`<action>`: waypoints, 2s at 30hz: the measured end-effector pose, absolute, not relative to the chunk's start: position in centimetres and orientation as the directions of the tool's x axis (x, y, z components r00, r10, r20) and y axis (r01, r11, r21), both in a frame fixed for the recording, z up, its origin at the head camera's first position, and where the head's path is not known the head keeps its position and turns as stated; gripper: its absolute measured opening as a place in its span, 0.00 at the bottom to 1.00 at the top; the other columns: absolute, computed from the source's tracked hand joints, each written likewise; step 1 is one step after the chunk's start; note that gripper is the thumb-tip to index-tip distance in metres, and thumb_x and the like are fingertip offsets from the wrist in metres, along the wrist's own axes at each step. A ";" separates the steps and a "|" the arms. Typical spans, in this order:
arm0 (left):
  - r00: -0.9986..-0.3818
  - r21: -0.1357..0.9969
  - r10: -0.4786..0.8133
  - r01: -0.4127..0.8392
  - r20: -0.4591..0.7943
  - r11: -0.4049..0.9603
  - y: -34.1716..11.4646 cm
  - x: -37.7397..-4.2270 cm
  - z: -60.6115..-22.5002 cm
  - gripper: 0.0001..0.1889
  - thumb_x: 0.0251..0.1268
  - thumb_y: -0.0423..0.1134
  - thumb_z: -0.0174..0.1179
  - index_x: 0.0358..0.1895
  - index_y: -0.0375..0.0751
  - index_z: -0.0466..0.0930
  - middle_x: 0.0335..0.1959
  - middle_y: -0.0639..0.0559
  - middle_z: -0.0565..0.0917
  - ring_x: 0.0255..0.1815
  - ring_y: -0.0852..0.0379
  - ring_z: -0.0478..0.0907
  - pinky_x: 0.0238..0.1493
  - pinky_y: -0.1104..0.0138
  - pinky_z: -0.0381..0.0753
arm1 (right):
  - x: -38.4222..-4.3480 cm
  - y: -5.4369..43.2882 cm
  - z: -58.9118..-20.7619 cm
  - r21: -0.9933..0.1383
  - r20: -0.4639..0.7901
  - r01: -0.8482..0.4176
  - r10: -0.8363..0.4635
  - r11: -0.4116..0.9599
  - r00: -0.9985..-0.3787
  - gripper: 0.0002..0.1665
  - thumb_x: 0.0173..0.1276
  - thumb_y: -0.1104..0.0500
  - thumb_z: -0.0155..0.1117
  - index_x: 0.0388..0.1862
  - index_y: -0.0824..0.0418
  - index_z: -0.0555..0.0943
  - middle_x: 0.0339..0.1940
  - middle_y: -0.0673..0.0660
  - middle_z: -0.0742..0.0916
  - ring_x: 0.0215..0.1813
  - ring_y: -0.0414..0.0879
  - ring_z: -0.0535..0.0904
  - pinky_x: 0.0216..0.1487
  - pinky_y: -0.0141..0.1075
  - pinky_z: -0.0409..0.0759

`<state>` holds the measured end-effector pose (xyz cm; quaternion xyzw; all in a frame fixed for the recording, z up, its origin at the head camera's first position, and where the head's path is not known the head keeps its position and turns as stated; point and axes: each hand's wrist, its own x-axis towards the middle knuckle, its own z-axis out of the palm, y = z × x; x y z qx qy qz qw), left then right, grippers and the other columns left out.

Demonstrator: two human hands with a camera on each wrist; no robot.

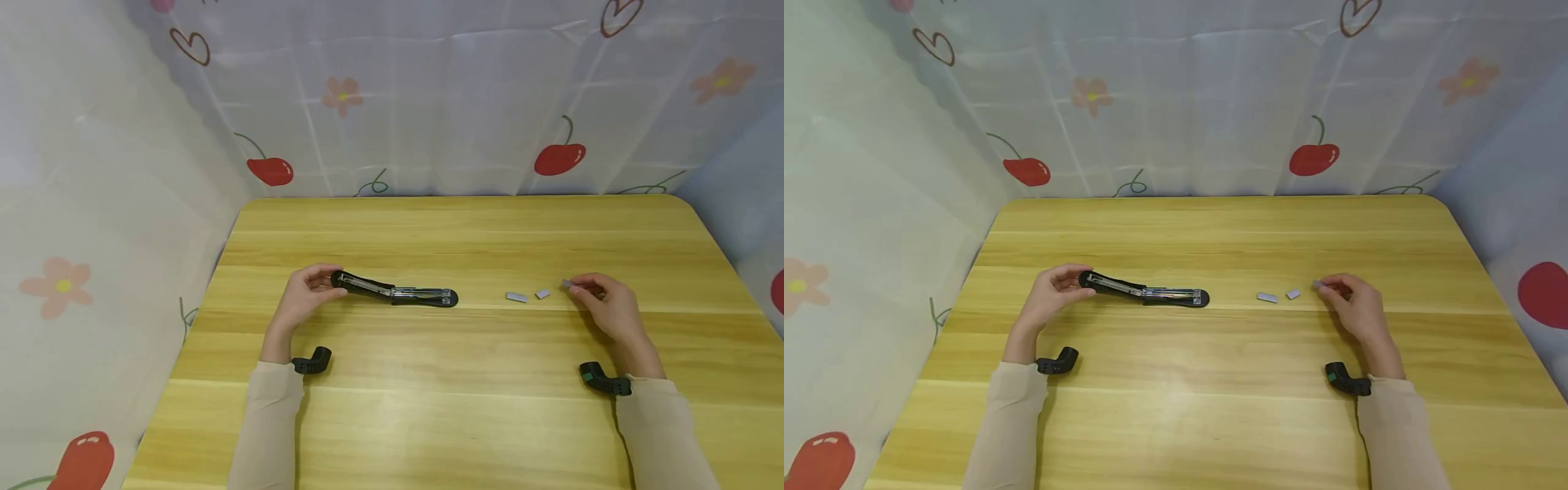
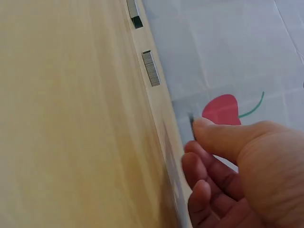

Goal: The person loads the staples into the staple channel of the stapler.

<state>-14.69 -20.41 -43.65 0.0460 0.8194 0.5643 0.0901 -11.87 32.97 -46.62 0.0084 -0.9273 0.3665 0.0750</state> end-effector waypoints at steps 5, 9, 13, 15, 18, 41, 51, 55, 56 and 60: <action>-0.980 0.936 0.174 -0.024 -0.091 0.352 -20.4 -14.7 -43.8 0.26 0.58 0.36 0.71 0.61 0.37 0.78 0.53 0.42 0.79 0.44 0.54 0.77 0.42 0.71 0.80 | -11.8 32.1 -45.9 -0.718 0.200 -0.082 0.092 0.691 -0.975 0.15 0.72 0.56 0.61 0.48 0.67 0.83 0.34 0.37 0.80 0.36 0.22 0.71 0.36 0.15 0.70; -0.980 0.937 0.180 -0.013 -0.080 0.348 -20.4 -14.7 -43.9 0.26 0.57 0.36 0.71 0.61 0.36 0.78 0.53 0.41 0.79 0.44 0.55 0.78 0.42 0.71 0.80 | -12.0 30.6 -45.1 -0.726 0.289 -0.150 0.100 0.671 -0.952 0.12 0.70 0.60 0.64 0.46 0.68 0.84 0.33 0.31 0.78 0.36 0.22 0.72 0.36 0.14 0.70; -0.981 0.938 0.178 -0.006 -0.072 0.346 -20.4 -14.7 -43.9 0.26 0.57 0.35 0.71 0.60 0.35 0.78 0.53 0.40 0.80 0.44 0.54 0.78 0.42 0.71 0.80 | -12.4 28.6 -44.5 -0.714 0.365 -0.230 0.071 0.661 -0.928 0.10 0.66 0.64 0.67 0.43 0.69 0.85 0.32 0.31 0.78 0.36 0.22 0.71 0.34 0.14 0.69; -0.982 0.938 0.175 -0.009 -0.075 0.348 -20.3 -14.7 -43.8 0.26 0.57 0.35 0.71 0.60 0.36 0.78 0.53 0.40 0.80 0.44 0.54 0.78 0.42 0.70 0.80 | -12.5 27.6 -44.3 -0.712 0.379 -0.258 0.048 0.653 -0.924 0.09 0.66 0.65 0.67 0.43 0.68 0.85 0.33 0.34 0.78 0.36 0.22 0.71 0.34 0.15 0.69; -0.981 0.938 0.179 -0.010 -0.077 0.347 -20.3 -14.6 -43.7 0.26 0.57 0.36 0.71 0.60 0.37 0.78 0.54 0.40 0.79 0.45 0.53 0.77 0.43 0.70 0.80 | -12.8 25.9 -44.3 -0.698 0.397 -0.302 0.000 0.649 -0.918 0.08 0.65 0.65 0.68 0.42 0.67 0.86 0.33 0.44 0.82 0.35 0.23 0.71 0.33 0.16 0.70; -0.982 0.936 0.176 0.002 -0.064 0.352 -20.4 -14.7 -43.8 0.26 0.57 0.37 0.71 0.60 0.38 0.78 0.53 0.44 0.81 0.44 0.55 0.78 0.42 0.67 0.80 | -15.1 15.5 -44.1 -0.606 0.322 -0.512 -0.401 0.609 -0.858 0.06 0.62 0.61 0.71 0.39 0.59 0.87 0.36 0.53 0.87 0.34 0.44 0.78 0.32 0.35 0.77; -0.982 0.939 0.173 -0.006 -0.070 0.345 -20.3 -14.9 -43.9 0.26 0.56 0.36 0.72 0.59 0.37 0.79 0.51 0.42 0.81 0.44 0.54 0.78 0.43 0.69 0.80 | -15.4 14.5 -44.4 -0.623 0.231 -0.479 -0.439 0.619 -0.868 0.05 0.64 0.60 0.70 0.39 0.57 0.87 0.36 0.52 0.87 0.35 0.44 0.80 0.34 0.36 0.78; -0.982 0.941 0.174 -0.009 -0.072 0.339 -20.3 -14.9 -43.8 0.26 0.56 0.36 0.71 0.60 0.37 0.79 0.51 0.41 0.81 0.44 0.54 0.78 0.42 0.70 0.80 | -15.5 14.4 -44.6 -0.626 0.226 -0.479 -0.445 0.615 -0.867 0.05 0.63 0.60 0.71 0.39 0.58 0.87 0.36 0.52 0.87 0.35 0.44 0.80 0.34 0.37 0.78; -0.982 0.941 0.174 -0.009 -0.072 0.339 -20.4 -14.9 -43.8 0.26 0.57 0.36 0.71 0.60 0.37 0.79 0.51 0.41 0.81 0.44 0.54 0.78 0.42 0.70 0.79 | -15.5 14.4 -44.6 -0.626 0.225 -0.480 -0.447 0.614 -0.866 0.06 0.63 0.61 0.70 0.39 0.58 0.87 0.36 0.52 0.87 0.35 0.44 0.80 0.34 0.37 0.78; -0.982 0.940 0.172 -0.008 -0.071 0.340 -20.4 -14.9 -43.8 0.25 0.57 0.37 0.72 0.59 0.38 0.79 0.51 0.41 0.81 0.44 0.54 0.78 0.42 0.70 0.79 | -15.5 14.3 -44.7 -0.623 0.215 -0.475 -0.448 0.621 -0.868 0.05 0.63 0.60 0.71 0.39 0.57 0.87 0.36 0.52 0.87 0.35 0.43 0.80 0.34 0.36 0.78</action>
